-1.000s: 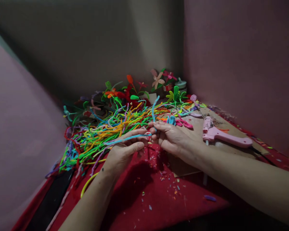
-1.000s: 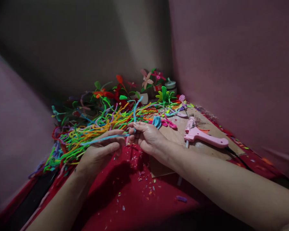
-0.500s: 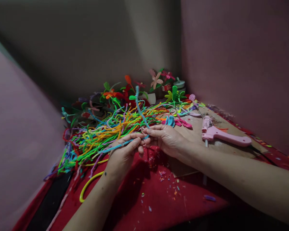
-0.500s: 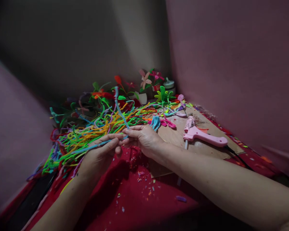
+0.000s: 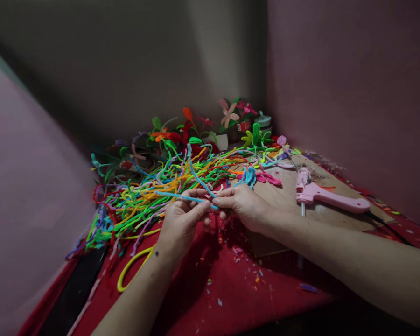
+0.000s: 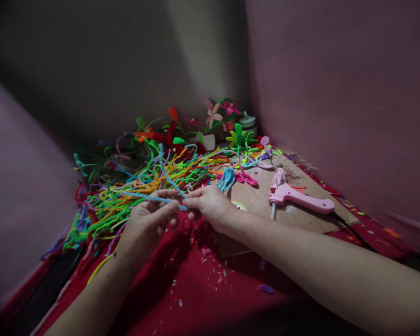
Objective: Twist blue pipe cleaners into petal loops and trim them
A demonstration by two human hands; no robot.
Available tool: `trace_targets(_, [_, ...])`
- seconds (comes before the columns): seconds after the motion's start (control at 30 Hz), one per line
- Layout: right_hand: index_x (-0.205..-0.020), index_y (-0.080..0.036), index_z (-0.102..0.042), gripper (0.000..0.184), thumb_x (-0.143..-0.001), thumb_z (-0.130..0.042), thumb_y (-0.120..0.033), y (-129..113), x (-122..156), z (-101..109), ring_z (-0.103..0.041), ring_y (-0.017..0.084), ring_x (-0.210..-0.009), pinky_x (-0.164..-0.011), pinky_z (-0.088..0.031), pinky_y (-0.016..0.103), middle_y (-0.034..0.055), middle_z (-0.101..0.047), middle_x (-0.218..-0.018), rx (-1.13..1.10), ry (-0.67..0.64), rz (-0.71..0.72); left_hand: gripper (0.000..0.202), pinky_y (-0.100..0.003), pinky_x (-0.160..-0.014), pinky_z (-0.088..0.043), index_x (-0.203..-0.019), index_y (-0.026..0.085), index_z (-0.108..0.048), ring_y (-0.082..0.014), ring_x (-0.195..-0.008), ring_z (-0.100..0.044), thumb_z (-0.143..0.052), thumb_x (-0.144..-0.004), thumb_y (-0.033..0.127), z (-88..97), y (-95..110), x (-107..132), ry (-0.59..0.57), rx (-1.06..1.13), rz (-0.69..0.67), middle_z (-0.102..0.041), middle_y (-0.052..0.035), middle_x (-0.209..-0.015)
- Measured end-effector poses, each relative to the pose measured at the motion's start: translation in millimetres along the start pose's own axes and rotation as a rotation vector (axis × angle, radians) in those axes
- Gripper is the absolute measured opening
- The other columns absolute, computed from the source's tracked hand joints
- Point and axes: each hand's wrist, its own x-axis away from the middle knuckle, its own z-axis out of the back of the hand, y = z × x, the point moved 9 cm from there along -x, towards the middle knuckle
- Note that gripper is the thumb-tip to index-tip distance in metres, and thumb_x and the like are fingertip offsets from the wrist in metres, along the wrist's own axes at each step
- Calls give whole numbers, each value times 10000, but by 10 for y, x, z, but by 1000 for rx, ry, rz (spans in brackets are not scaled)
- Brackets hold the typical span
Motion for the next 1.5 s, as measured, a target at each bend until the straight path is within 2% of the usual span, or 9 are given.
trace_targets(0.13, [-838, -139, -601, 173, -676, -661, -130, -75, 8, 65, -495, 64, -398, -410, -375, 185, -30, -585, -559, -111, 76, 53, 292, -187, -533, -459, -1000, 194, -583, -84, -621, -586, -686, -727, 199, -34, 6, 11, -48, -18, -15, -662, -7, -876])
trace_targets(0.2, [-832, -152, -569, 188, -670, -660, -123, -89, 6, 73, -498, 69, -388, -393, -371, 178, -41, -573, -543, -178, 78, 69, 317, -188, -541, -453, -1018, 203, -579, -100, -657, -601, -692, -721, 197, -41, 9, 12, -45, -10, -26, -667, -9, -878])
trace_targets(0.33, [-703, -109, -578, 12, -698, -586, -102, -65, 1, -64, -526, 87, -416, -435, -429, 205, 6, -579, -519, -286, -73, 31, 312, -204, -577, -453, -1026, 191, -593, -87, -602, -583, -686, -729, 203, -85, -31, 4, -61, 44, 22, -676, -12, -831])
trace_targets(0.5, [-763, -96, -622, 213, -574, -610, 0, -88, 25, -144, -601, 106, -536, -579, -513, 253, 19, -642, -629, -371, -133, 35, 215, -206, -565, -454, -931, 164, -632, -104, -634, -600, -684, -727, 206, 11, 5, -25, 42, 155, -22, -674, -22, -804])
trace_targets(0.6, [-714, -92, -630, 121, -631, -700, -145, -115, 38, -158, -602, 107, -511, -541, -511, 257, 25, -644, -651, -287, -131, 93, 150, -213, -635, -469, -851, 151, -650, -100, -662, -600, -694, -716, 200, 93, 55, -15, 117, 94, -96, -670, -16, -767])
trace_targets(0.73, [-715, -90, -649, 249, -668, -725, -323, -96, 53, -128, -593, 109, -466, -476, -494, 249, 33, -646, -635, -172, -88, 119, 164, -217, -622, -460, -863, 166, -647, -102, -650, -584, -689, -717, 227, 89, 73, 6, 111, -7, -107, -654, -2, -759])
trace_targets(0.97, [-666, -91, -641, 283, -564, -798, -304, -36, 43, -99, -617, 128, -497, -538, -518, 273, 43, -660, -605, -131, -76, 38, 182, -182, -515, -387, -868, 173, -682, -77, -557, -504, -658, -739, 299, 70, 96, 9, 72, -222, -49, -619, 13, -680])
trace_targets(1.2, [-639, -110, -556, 254, -569, -778, -210, 68, 88, -261, -657, 169, -552, -568, -523, 288, 43, -655, -585, -228, -266, -127, 194, -215, -538, -459, -845, 169, -692, -98, -566, -558, -695, -704, 301, 52, -10, 57, 64, -43, 30, -641, -2, -701])
trace_targets(1.5, [-661, -104, -554, 158, -597, -696, -77, 96, 155, -314, -654, 156, -583, -612, -541, 307, 37, -661, -621, -361, -322, -232, 131, -192, -530, -433, -768, 172, -659, -105, -600, -550, -677, -715, 290, 63, 206, 111, 161, -265, -99, -641, -8, -717])
